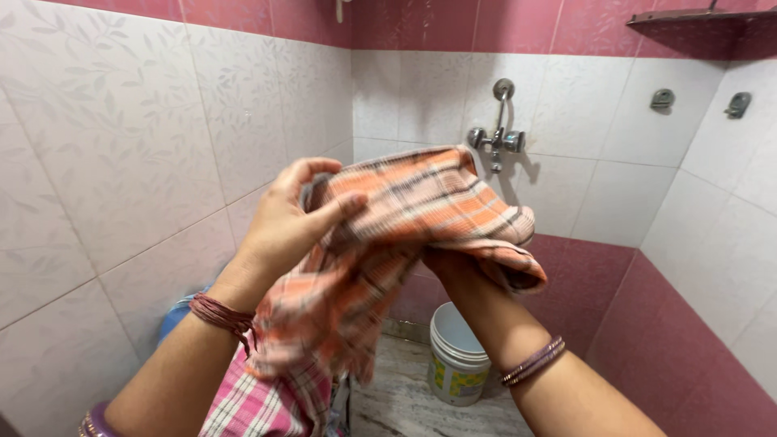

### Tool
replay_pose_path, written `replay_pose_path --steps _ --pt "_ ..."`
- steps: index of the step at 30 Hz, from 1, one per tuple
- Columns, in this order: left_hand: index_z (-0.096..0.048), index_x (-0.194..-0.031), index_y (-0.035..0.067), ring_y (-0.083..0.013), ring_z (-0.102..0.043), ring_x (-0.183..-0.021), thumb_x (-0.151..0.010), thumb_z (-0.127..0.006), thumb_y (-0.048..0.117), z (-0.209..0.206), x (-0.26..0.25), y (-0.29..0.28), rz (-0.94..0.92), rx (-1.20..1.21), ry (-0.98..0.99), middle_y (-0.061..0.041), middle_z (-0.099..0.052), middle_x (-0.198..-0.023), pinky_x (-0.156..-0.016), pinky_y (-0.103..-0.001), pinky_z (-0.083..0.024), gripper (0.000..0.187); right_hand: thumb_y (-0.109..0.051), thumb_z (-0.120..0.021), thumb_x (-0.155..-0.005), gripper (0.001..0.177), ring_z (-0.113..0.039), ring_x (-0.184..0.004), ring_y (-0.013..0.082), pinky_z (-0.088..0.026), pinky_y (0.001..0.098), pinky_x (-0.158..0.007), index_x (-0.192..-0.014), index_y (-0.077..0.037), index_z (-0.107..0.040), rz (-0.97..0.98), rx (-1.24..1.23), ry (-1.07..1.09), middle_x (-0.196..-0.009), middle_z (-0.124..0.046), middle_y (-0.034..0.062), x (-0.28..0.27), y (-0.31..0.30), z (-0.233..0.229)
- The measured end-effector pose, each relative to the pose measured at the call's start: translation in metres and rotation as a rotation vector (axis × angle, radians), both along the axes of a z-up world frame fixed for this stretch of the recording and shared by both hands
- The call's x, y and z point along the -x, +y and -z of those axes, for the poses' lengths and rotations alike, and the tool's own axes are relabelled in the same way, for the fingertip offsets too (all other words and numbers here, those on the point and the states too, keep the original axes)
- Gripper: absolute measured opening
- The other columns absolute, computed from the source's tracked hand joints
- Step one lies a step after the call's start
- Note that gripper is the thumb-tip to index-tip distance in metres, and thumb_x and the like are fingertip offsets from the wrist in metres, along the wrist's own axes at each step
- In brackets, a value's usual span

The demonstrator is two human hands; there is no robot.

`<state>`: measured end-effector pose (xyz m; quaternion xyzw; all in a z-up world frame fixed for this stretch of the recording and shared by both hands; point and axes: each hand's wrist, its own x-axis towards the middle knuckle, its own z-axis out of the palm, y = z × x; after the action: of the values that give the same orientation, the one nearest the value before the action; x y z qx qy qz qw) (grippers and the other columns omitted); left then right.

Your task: The person folds several plaid towels by hand and hangs them on a wall-mounted towel rack in a bathroom. They handle an orange towel, a pink towel, and a blue towel, folding each and placing them on the rack.

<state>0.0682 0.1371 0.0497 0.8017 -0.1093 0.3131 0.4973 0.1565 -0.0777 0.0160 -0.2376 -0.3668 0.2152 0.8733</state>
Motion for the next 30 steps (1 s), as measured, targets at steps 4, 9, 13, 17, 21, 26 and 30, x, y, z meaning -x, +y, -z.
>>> replay_pose_path --steps 4,9,13,17,21,26,30 --pt "-0.063 -0.134 0.013 -0.0272 -0.056 -0.134 -0.071 -0.08 0.055 0.006 -0.003 -0.022 0.014 -0.243 0.038 -0.013 -0.061 -0.139 -0.102 -0.044 -0.051 0.077 -0.045 -0.046 -0.097 0.049 -0.064 -0.113 0.0256 -0.056 0.0415 -0.093 -0.133 -0.012 -0.052 0.062 0.033 0.051 -0.125 -0.063 0.0139 -0.014 -0.014 0.018" --pt "-0.053 -0.143 0.015 -0.0305 -0.046 -0.14 -0.067 -0.08 0.063 0.017 -0.004 -0.057 0.144 -0.471 0.16 -0.016 -0.049 -0.149 -0.11 -0.047 -0.041 0.094 -0.043 -0.045 -0.098 0.047 -0.064 -0.112 0.0259 -0.057 0.0406 -0.093 -0.132 -0.011 -0.053 0.152 0.056 0.144 -0.123 -0.065 0.0144 -0.022 -0.039 0.051" --pt "-0.053 -0.143 0.01 -0.0327 -0.044 -0.143 -0.072 -0.076 0.066 0.036 -0.009 -0.082 0.187 -0.489 0.162 -0.019 -0.047 -0.152 -0.113 -0.046 -0.04 0.094 -0.042 -0.045 -0.099 0.046 -0.065 -0.111 0.0262 -0.057 0.0399 -0.093 -0.132 -0.01 -0.055 0.206 0.06 0.191 -0.122 -0.066 0.0148 -0.028 -0.053 0.066" --pt "-0.046 -0.146 0.004 -0.0352 -0.044 -0.142 -0.078 -0.071 0.066 0.055 -0.029 -0.094 0.073 -0.416 0.118 -0.022 -0.047 -0.151 -0.113 -0.045 -0.039 0.095 -0.04 -0.044 -0.099 0.045 -0.066 -0.111 0.0264 -0.057 0.0392 -0.093 -0.131 -0.01 -0.056 0.236 0.098 0.205 -0.121 -0.067 0.0153 -0.033 -0.066 0.075" --pt "-0.038 -0.15 -0.003 -0.038 -0.046 -0.141 -0.085 -0.066 0.064 0.062 -0.055 -0.093 0.008 -0.246 0.103 -0.028 -0.046 -0.148 -0.113 -0.045 -0.04 0.097 -0.039 -0.044 -0.1 0.045 -0.066 -0.11 0.0267 -0.058 0.0385 -0.092 -0.13 -0.009 -0.057 0.263 0.169 0.198 -0.12 -0.068 0.0157 -0.038 -0.089 0.074" --pt "-0.069 -0.124 0.0 -0.02 -0.064 -0.092 -0.092 -0.068 0.04 0.07 -0.078 -0.096 0.138 -0.072 0.357 -0.013 -0.072 -0.103 -0.08 -0.034 -0.054 0.052 -0.037 -0.043 -0.101 0.044 -0.067 -0.109 0.027 -0.058 0.0377 -0.092 -0.13 -0.008 -0.059 0.318 0.356 0.181 -0.118 -0.069 0.0162 -0.053 -0.116 0.074" --pt "-0.078 -0.102 0.004 -0.004 -0.051 -0.062 -0.096 -0.065 0.023 0.068 -0.091 -0.1 0.181 0.191 0.236 0.005 -0.066 -0.073 -0.054 -0.025 -0.043 0.024 -0.036 -0.043 -0.102 0.043 -0.068 -0.109 0.0273 -0.058 0.037 -0.092 -0.129 -0.007 -0.06 0.508 0.579 0.171 -0.117 -0.07 0.0167 -0.071 -0.144 0.086"
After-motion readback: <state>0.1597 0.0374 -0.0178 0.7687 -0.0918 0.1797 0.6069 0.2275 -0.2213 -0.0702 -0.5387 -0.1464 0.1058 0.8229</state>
